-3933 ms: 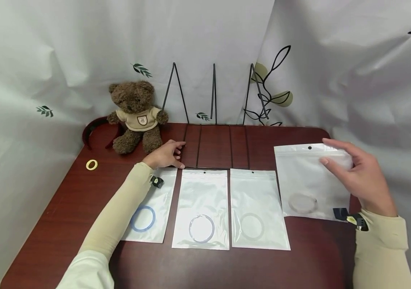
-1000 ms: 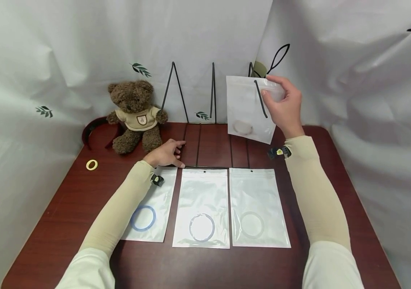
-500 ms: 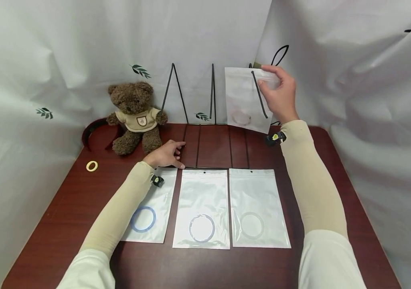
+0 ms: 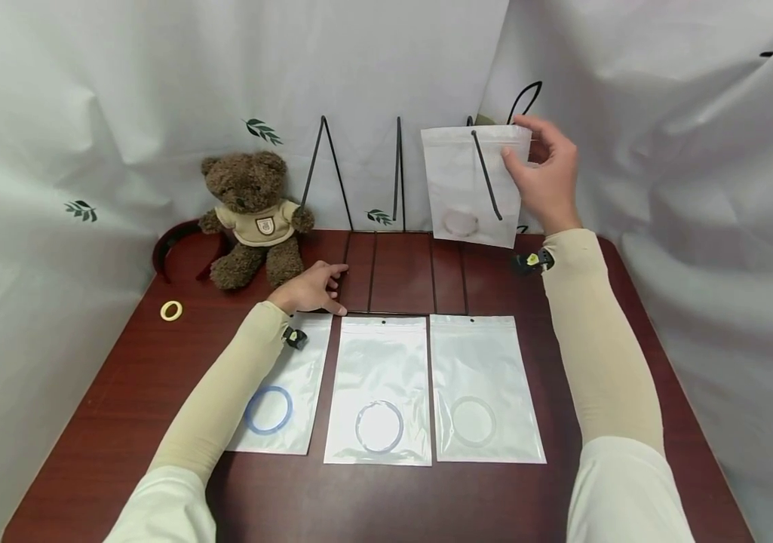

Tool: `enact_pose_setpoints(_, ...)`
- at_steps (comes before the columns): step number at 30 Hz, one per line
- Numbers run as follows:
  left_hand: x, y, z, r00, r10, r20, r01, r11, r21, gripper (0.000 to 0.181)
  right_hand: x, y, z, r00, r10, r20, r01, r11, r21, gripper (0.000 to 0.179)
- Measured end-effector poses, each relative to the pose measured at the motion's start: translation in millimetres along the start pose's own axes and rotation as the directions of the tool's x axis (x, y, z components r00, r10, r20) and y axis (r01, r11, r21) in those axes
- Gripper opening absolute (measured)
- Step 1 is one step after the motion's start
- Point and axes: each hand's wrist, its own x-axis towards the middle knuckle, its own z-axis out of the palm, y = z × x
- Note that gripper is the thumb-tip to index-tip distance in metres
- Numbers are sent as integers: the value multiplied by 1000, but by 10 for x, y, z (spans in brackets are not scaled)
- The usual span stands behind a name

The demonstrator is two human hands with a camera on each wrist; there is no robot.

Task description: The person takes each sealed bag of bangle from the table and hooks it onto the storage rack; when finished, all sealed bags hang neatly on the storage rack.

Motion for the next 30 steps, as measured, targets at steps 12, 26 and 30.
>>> enact_pose_setpoints(12,1,-9,10,1000,-11,-4,11,1000,-4,102,-215,136,-499,1000,16,-19,-18,995,-94,41)
enact_pose_setpoints(26,-14,-12,-3,1000,-14,-15,14,999,-33,102,-947,518,-872,963,88,257,-5,952,-308,47)
enact_pose_setpoints(30,-6,-23,9,1000,-11,-10,11,999,-50,102,-1194,617,-882,925,130,357,25,917,-398,51)
